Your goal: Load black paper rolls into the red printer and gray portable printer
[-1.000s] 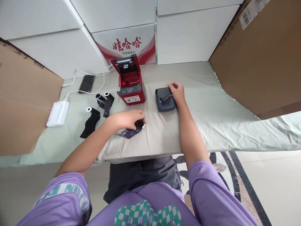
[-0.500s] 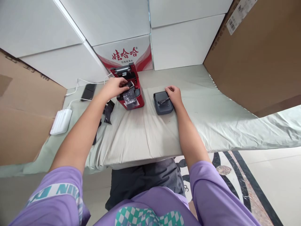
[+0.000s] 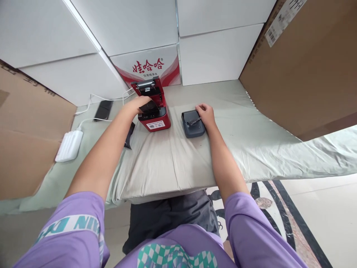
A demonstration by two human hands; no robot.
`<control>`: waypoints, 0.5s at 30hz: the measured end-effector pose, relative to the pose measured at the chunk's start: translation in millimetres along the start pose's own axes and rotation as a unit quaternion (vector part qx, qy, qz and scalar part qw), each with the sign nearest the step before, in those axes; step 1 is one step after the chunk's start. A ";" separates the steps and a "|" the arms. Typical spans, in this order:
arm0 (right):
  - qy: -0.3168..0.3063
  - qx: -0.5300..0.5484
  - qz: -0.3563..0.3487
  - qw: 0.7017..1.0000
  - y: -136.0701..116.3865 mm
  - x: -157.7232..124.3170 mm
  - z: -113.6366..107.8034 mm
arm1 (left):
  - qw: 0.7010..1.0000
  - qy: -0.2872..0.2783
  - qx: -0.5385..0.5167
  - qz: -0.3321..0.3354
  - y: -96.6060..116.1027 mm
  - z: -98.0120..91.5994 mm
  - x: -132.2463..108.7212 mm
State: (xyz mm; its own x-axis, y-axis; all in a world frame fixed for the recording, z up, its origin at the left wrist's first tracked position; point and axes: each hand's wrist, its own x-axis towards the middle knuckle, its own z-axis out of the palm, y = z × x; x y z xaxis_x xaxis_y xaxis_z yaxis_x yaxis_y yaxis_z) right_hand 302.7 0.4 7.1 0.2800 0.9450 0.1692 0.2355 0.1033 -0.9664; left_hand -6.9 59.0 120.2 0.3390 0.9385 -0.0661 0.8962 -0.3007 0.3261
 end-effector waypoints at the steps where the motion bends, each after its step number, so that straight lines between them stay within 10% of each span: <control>1: 0.002 0.000 -0.001 1.000 0.3 0.0 0.0 | 1.000 -0.006 -0.005 0.012 0.7 -1.3 -4.7; 7: 0.001 0.002 -0.012 1.000 3.2 0.6 0.6 | 0.964 0.253 -0.080 0.003 15.7 -13.9 -41.5; 15: 0.002 -0.008 -0.008 1.000 1.4 0.5 0.5 | 0.972 0.214 -0.092 0.032 23.2 -20.8 -35.6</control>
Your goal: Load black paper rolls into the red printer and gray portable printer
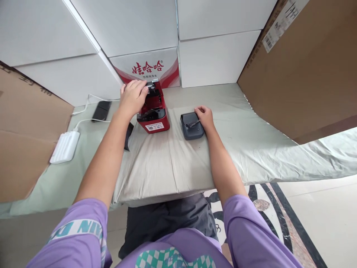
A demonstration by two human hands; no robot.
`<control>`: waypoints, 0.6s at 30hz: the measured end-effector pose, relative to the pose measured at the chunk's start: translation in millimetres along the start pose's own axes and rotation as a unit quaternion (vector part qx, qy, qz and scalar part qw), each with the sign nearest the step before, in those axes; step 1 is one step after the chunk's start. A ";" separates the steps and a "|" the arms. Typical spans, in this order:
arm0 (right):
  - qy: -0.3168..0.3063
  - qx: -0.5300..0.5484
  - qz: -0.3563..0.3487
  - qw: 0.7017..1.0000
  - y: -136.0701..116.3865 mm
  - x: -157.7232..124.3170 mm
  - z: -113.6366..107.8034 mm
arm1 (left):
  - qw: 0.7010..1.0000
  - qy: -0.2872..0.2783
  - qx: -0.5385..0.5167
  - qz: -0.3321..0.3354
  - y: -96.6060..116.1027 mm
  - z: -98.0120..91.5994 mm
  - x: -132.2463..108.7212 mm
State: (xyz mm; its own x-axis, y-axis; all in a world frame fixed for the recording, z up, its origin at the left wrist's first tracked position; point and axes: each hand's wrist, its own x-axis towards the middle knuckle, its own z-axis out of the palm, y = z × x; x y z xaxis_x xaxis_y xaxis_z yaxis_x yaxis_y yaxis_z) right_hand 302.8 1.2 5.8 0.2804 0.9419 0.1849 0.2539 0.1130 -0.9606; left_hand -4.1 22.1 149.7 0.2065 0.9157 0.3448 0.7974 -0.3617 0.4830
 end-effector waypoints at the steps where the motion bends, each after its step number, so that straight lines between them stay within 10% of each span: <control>1: -0.001 0.000 0.001 1.000 -0.1 0.0 0.0 | 1.000 0.004 0.001 0.001 1.1 -0.8 -3.7; 9: 0.001 0.015 -0.006 1.000 -2.0 -1.1 0.0 | 1.000 -0.027 0.014 -0.004 2.4 -7.5 -57.9; 18: 0.034 0.083 0.002 0.996 -13.0 0.0 -2.1 | 0.994 0.052 -0.078 0.055 -26.5 20.8 -66.0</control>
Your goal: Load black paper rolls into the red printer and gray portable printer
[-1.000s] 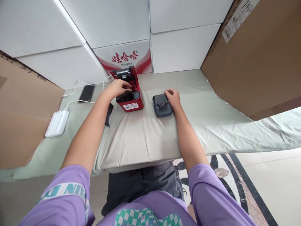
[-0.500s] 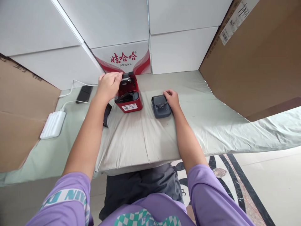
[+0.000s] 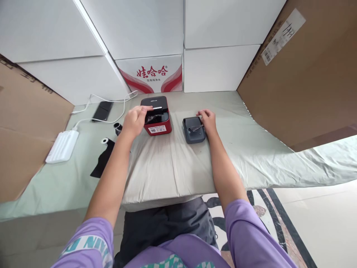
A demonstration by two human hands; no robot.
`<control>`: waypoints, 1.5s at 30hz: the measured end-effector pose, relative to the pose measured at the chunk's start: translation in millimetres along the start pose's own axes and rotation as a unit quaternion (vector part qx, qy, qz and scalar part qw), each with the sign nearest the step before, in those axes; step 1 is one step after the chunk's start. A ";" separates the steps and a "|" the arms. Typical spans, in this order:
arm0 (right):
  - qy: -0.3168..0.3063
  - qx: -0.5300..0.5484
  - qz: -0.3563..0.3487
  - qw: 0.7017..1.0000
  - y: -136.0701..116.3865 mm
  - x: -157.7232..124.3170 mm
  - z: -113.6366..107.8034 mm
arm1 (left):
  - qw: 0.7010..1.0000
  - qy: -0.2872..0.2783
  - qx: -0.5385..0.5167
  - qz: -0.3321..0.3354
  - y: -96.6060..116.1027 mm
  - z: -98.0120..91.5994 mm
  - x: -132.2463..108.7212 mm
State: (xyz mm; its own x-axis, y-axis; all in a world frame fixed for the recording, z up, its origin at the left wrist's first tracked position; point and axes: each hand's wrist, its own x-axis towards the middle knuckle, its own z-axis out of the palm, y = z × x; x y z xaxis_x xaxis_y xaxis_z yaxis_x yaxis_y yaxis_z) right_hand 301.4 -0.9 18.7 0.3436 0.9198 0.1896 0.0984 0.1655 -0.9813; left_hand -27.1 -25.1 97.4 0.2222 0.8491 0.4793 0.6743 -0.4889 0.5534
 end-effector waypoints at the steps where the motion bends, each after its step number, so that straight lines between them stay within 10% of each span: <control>1: 0.014 0.013 -0.010 1.000 -7.6 -0.2 -0.6 | 1.000 0.016 -0.012 0.016 -3.5 3.7 -1.7; 10: -0.040 -0.073 -0.245 0.966 -125.3 -45.7 55.2 | 0.994 0.087 -0.017 0.070 -18.3 17.5 3.4; 19: -0.042 -0.026 -0.156 0.986 -74.4 -13.1 157.9 | 0.981 0.182 0.020 0.058 -21.2 27.3 8.7; 28: 0.008 -0.134 -0.235 0.963 -68.3 -23.6 153.9 | 0.981 0.186 0.054 -0.005 -16.6 27.1 7.8; 45: -0.158 -0.272 -0.275 0.908 -99.0 -29.4 146.7 | 0.993 0.113 0.019 0.009 -27.6 -13.7 18.6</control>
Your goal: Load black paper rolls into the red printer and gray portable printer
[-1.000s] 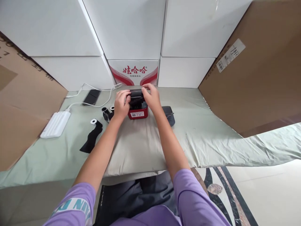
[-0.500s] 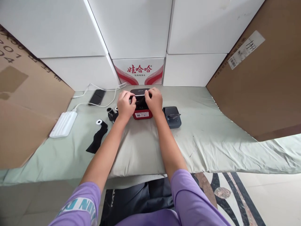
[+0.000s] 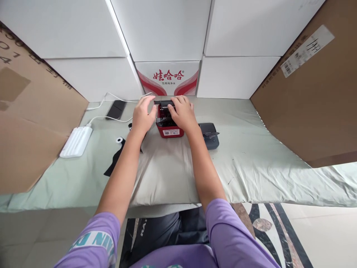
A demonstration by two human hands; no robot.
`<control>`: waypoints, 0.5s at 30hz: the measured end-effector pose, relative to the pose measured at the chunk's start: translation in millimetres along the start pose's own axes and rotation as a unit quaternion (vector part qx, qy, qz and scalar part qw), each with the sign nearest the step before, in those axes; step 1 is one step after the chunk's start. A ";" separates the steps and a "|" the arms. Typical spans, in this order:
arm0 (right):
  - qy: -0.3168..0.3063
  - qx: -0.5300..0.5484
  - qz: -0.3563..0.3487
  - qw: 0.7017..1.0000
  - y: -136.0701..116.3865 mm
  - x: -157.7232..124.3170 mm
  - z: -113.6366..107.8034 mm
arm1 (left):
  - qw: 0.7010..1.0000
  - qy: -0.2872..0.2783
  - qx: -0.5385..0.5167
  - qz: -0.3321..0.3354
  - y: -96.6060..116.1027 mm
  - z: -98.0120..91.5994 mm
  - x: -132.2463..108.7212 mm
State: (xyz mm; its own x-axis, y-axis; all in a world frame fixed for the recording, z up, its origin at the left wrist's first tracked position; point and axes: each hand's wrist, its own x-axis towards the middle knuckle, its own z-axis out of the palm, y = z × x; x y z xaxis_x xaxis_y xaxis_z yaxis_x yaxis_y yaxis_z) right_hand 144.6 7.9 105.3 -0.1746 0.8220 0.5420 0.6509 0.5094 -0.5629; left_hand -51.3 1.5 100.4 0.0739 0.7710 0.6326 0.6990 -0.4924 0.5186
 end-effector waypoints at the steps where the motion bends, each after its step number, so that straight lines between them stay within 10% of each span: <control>1: -0.007 0.003 0.002 1.000 0.5 0.1 -1.2 | 1.000 0.005 -0.004 -0.004 -1.9 -2.5 1.0; 10: -0.064 0.069 0.026 0.995 2.2 1.5 -6.0 | 0.990 -0.135 -0.023 -0.021 -4.6 -12.1 0.1; 15: -0.033 0.097 0.066 0.993 30.0 4.7 10.8 | 0.967 -0.124 -0.134 -0.176 -16.7 18.8 -1.8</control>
State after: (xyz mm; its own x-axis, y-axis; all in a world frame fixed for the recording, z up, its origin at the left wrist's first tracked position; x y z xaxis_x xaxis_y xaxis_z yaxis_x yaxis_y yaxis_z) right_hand 155.3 29.8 84.3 -0.1482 0.8967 0.4170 0.5185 0.4296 -0.7394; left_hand -49.6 15.9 79.8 0.0560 0.9669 0.2491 0.5042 -0.2428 0.8288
